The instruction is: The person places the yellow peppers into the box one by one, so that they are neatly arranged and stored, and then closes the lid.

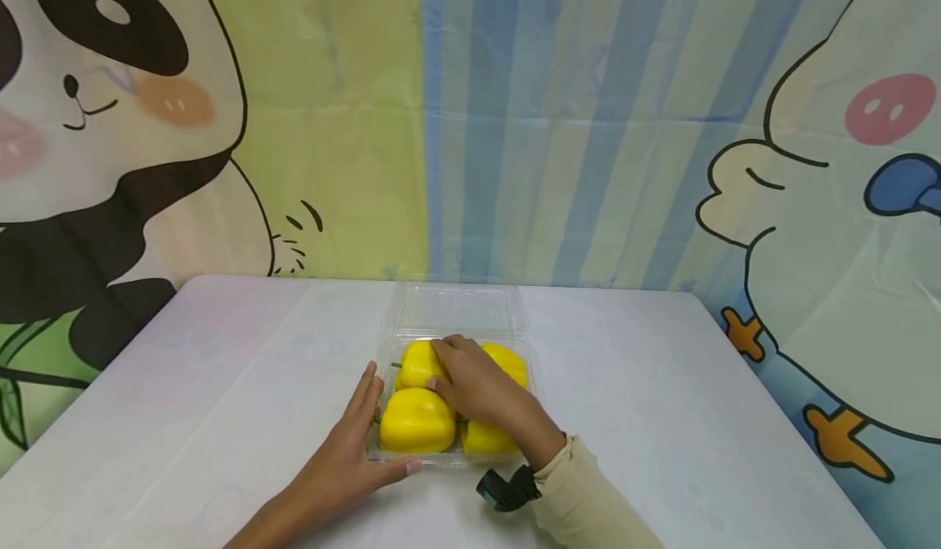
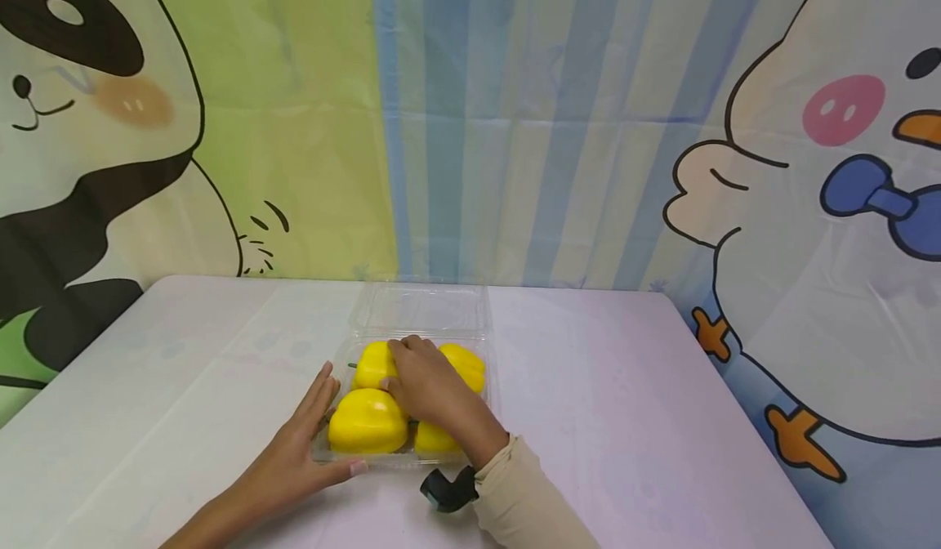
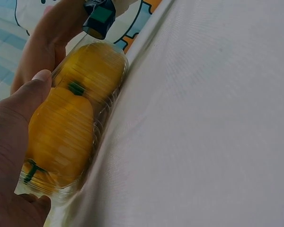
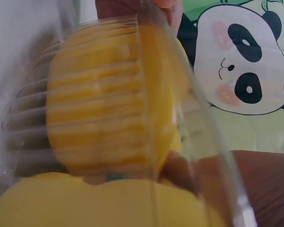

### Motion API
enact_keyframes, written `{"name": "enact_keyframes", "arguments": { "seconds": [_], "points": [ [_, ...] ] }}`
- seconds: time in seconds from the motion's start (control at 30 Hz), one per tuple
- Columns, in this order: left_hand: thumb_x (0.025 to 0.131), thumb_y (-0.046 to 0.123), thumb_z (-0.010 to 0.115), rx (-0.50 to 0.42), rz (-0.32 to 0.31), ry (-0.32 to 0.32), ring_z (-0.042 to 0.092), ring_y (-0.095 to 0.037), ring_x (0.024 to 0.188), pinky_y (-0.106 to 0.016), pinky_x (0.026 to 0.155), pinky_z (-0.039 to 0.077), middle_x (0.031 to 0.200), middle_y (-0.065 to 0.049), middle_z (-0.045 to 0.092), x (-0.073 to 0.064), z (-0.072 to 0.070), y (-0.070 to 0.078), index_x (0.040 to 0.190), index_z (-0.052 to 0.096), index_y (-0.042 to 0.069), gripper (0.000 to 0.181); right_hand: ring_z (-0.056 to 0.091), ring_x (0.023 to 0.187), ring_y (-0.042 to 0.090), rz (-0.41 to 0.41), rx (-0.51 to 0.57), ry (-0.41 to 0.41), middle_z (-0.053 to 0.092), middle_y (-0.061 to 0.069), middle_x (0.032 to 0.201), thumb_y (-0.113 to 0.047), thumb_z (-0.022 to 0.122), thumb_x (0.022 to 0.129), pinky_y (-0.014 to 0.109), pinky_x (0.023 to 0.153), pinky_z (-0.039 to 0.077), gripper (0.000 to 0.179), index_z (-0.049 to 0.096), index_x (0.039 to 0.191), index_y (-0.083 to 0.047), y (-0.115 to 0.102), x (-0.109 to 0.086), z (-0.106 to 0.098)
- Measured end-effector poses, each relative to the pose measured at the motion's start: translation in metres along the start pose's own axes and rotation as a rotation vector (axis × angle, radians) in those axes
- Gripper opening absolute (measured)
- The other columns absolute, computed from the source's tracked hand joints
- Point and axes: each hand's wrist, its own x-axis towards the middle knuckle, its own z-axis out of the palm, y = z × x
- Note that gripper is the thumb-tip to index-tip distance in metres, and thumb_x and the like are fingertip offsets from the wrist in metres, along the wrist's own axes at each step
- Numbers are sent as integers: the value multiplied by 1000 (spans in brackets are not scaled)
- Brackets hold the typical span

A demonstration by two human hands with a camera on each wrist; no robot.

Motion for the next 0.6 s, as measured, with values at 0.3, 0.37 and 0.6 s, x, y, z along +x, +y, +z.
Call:
{"name": "enact_keyframes", "arguments": {
  "seconds": [0.3, 0.37, 0.6],
  "points": [
    [70, 61, 79, 0, 0, -8, 27, -33, 141, -56, 105, 32, 162, 0, -9, 0, 1, -1, 157, 5, 9, 126, 43, 130, 24, -37, 16, -12, 42, 12, 145, -32, 57, 100, 39, 107, 37, 58, 39, 148, -4, 2, -2, -5],
    [70, 61, 79, -2, 2, -7, 27, -33, 141, -56, 105, 32, 162, -1, -8, 0, 1, -1, 157, 5, 9, 126, 44, 128, 23, -44, 34, -3, 41, 11, 145, -32, 57, 99, 39, 106, 38, 58, 40, 148, -4, 4, -2, -5],
    [70, 60, 79, -14, 0, -17, 22, -32, 143, -57, 106, 31, 162, -1, -9, 0, 0, -1, 157, 3, 11, 125, 47, 125, 20, -47, 129, 28, 39, 10, 145, -31, 56, 100, 37, 105, 40, 57, 39, 148, -6, 8, -2, -3]
  ]
}}
